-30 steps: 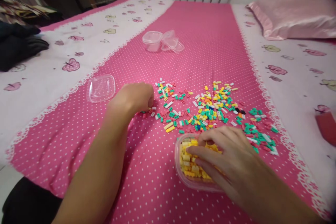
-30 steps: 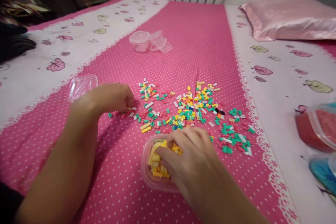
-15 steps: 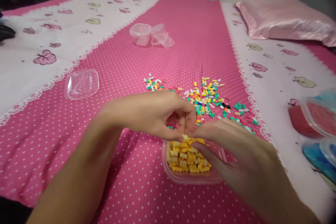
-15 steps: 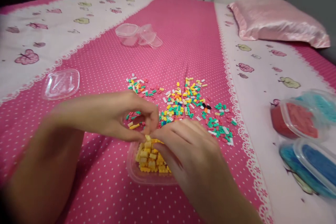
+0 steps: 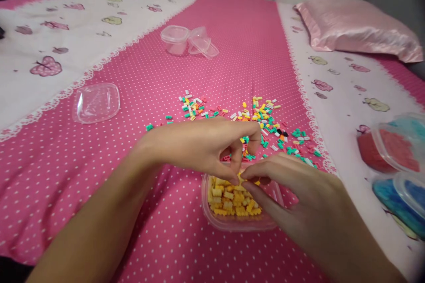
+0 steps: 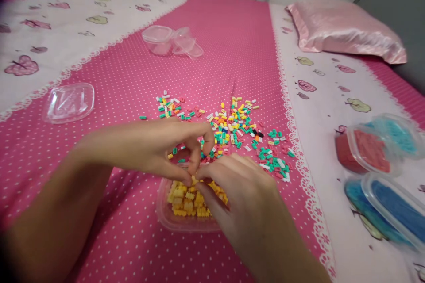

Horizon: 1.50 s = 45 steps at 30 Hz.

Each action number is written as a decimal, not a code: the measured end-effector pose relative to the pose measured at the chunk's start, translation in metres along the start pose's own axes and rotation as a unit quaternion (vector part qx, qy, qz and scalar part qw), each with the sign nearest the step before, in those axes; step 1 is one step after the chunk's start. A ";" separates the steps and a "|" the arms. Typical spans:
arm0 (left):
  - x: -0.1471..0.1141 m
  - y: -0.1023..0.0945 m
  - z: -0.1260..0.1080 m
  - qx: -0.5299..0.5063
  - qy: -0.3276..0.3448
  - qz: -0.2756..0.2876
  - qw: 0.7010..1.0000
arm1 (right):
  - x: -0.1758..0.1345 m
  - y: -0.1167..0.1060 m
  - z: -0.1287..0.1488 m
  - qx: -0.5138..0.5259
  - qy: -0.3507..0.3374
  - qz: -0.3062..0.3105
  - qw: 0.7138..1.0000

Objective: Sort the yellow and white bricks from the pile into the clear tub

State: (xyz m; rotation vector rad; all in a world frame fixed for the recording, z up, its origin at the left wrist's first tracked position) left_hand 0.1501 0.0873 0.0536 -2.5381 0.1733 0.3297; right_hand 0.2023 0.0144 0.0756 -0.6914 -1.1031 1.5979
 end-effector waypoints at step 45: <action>-0.063 -0.068 0.064 0.241 -0.324 -0.204 0.892 | -0.009 0.027 -0.016 -0.051 0.033 0.049 0.997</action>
Point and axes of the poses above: each hand's wrist, its own x-axis towards the middle knuckle, its own y-axis out of the palm, z = x × y, the point moved 10 cm from there along x, towards the middle knuckle, and after that the axes turned 15 degrees about z, right-handed, at the moved point
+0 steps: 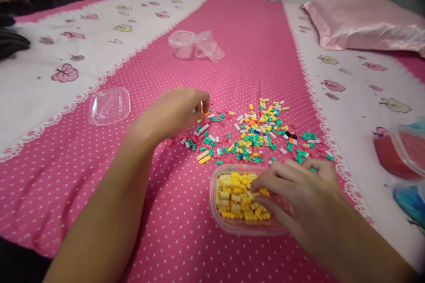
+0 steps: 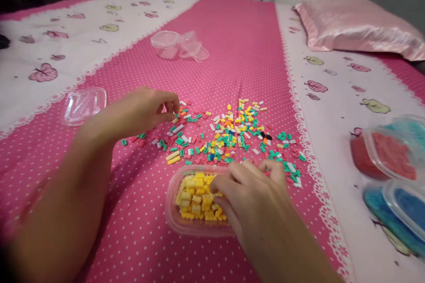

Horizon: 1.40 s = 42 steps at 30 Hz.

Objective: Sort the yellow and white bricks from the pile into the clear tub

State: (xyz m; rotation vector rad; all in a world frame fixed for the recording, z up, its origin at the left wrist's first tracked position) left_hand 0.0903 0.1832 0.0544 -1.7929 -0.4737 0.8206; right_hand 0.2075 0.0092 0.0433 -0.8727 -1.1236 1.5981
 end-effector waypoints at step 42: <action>-0.020 0.019 -0.109 -0.276 0.370 0.172 0.870 | 0.001 -0.052 0.012 0.043 -0.021 -0.157 0.986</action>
Point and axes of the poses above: each hand's wrist, its own x-axis towards the middle knuckle, its own y-axis out of the palm, z = x × y, the point moved 10 cm from there along x, towards the middle knuckle, and after that the axes turned 15 degrees about z, right-handed, at the moved point
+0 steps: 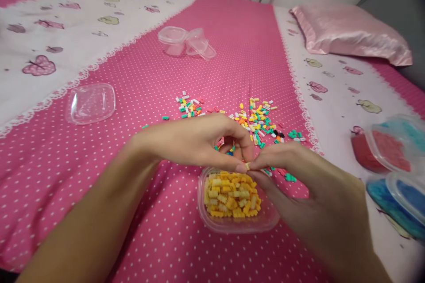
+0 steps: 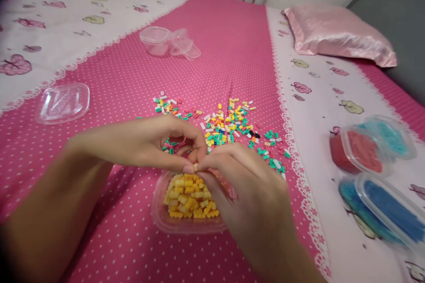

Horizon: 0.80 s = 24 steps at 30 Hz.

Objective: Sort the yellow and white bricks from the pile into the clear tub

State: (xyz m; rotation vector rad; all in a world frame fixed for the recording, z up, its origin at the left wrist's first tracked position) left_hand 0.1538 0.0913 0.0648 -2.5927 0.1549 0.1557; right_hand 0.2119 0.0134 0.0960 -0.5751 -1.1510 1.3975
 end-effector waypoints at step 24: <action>-0.044 -0.059 0.052 0.245 -0.287 -0.214 0.901 | -0.020 0.050 -0.008 -0.119 -0.027 0.230 0.966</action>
Point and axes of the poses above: each hand's wrist, its own x-axis towards the middle knuckle, its own y-axis out of the palm, z = x × y, the point moved 10 cm from there along x, towards the middle knuckle, and after that the axes turned 15 degrees about z, right-handed, at the moved point
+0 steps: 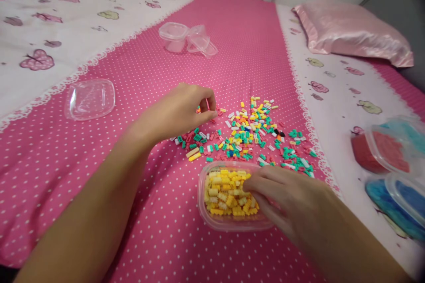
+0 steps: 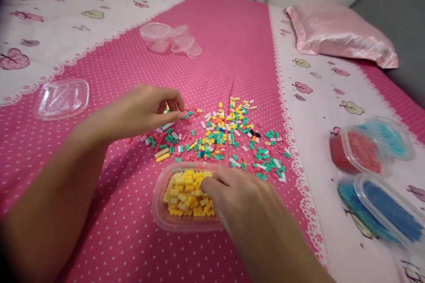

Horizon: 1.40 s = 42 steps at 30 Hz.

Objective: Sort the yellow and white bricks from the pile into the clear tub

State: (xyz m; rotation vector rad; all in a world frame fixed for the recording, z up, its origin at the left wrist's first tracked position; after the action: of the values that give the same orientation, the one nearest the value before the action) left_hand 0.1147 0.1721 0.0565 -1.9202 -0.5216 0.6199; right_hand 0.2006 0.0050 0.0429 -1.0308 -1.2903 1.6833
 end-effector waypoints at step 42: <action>-0.002 0.001 0.019 0.037 -0.068 -0.008 0.997 | 0.000 -0.003 0.010 -0.017 -0.017 -0.032 0.999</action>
State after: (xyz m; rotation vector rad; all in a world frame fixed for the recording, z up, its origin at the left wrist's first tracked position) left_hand 0.1007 0.1838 0.0494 -1.8114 -0.5925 0.7536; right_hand 0.1915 0.0022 0.0473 -0.9724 -1.3639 1.6428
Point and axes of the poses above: each hand's wrist, its own x-axis towards the middle knuckle, its own y-axis out of the palm, z = x × y, the point moved 10 cm from there along x, towards the middle knuckle, and after that the axes turned 15 degrees about z, right-handed, at the moved point
